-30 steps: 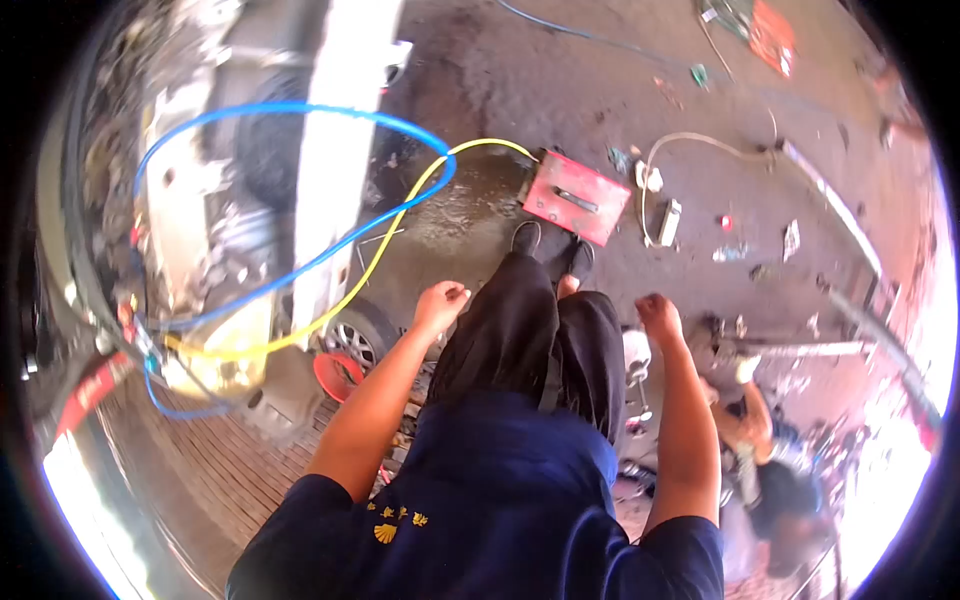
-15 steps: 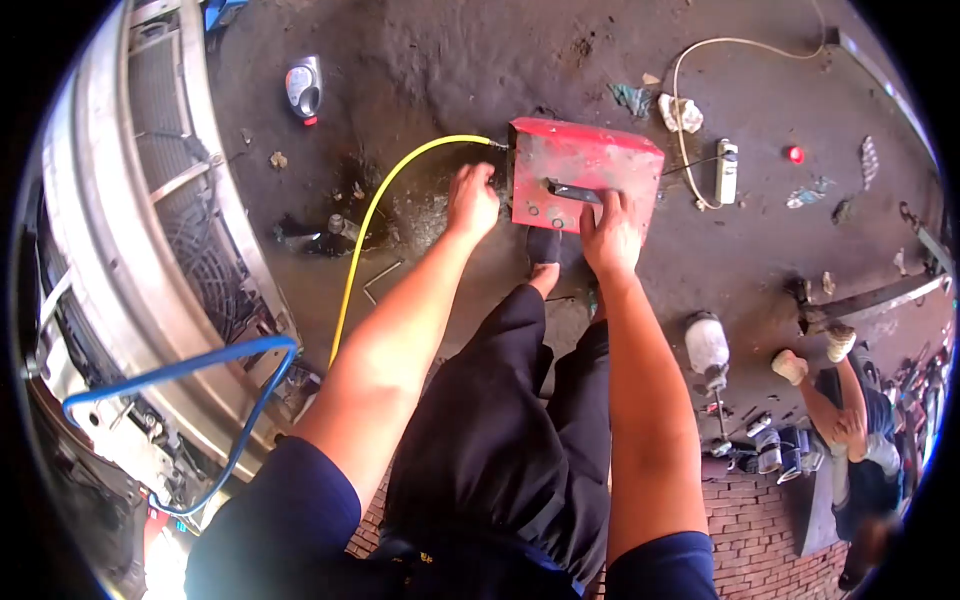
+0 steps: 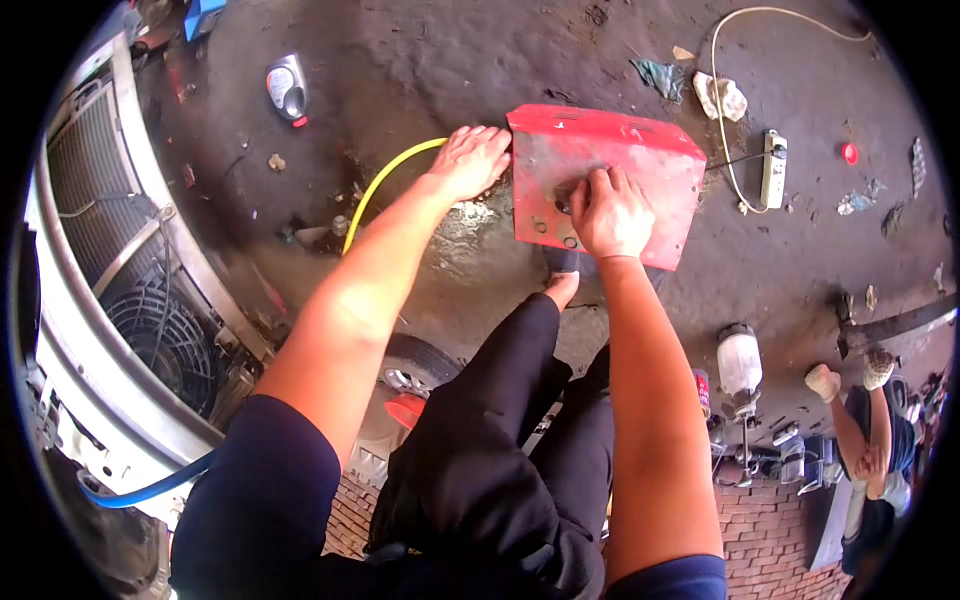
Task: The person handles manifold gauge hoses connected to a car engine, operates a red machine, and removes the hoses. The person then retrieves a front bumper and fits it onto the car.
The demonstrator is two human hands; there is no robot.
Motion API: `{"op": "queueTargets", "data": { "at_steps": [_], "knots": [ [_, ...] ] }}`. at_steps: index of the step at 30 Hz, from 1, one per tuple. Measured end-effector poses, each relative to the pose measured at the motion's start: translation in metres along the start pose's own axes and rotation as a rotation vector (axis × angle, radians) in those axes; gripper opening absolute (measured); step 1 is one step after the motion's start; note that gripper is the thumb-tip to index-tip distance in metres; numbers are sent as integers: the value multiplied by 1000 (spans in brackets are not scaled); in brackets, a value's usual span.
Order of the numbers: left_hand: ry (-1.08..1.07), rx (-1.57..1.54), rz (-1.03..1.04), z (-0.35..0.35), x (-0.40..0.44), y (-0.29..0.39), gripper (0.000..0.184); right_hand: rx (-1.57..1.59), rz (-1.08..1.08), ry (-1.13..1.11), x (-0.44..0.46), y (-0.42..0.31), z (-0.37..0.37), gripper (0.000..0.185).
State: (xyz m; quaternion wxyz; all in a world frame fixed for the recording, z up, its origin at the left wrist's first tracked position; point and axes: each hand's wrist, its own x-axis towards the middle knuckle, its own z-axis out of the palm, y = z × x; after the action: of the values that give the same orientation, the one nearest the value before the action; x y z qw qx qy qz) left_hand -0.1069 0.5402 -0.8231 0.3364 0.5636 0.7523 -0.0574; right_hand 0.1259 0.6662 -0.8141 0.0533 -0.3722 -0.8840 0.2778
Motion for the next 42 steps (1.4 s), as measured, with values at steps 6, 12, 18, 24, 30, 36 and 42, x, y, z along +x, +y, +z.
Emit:
{"op": "queueTargets", "data": {
  "at_steps": [6,12,18,24,30,36,42],
  "knots": [
    [79,-73,27,11,7,-12,24,-19,-11,10,1,1,1,15],
    [-20,-52,147,16,13,-28,20,-31,-12,13,0,1,0,15],
    [-173,-313,71,3,24,-34,21,-24,-13,-11,-2,4,1,12],
    [-35,-242,126,9,13,-34,27,-47,-25,32,-1,3,3,16],
    [165,-157,120,15,4,-24,22,-47,-26,27,-1,4,4,17],
    [31,-172,118,15,7,-30,19,-41,-33,60,-1,4,5,17],
    [-91,-387,-9,15,13,-33,27,-45,-27,50,-2,3,5,17]
  ]
}}
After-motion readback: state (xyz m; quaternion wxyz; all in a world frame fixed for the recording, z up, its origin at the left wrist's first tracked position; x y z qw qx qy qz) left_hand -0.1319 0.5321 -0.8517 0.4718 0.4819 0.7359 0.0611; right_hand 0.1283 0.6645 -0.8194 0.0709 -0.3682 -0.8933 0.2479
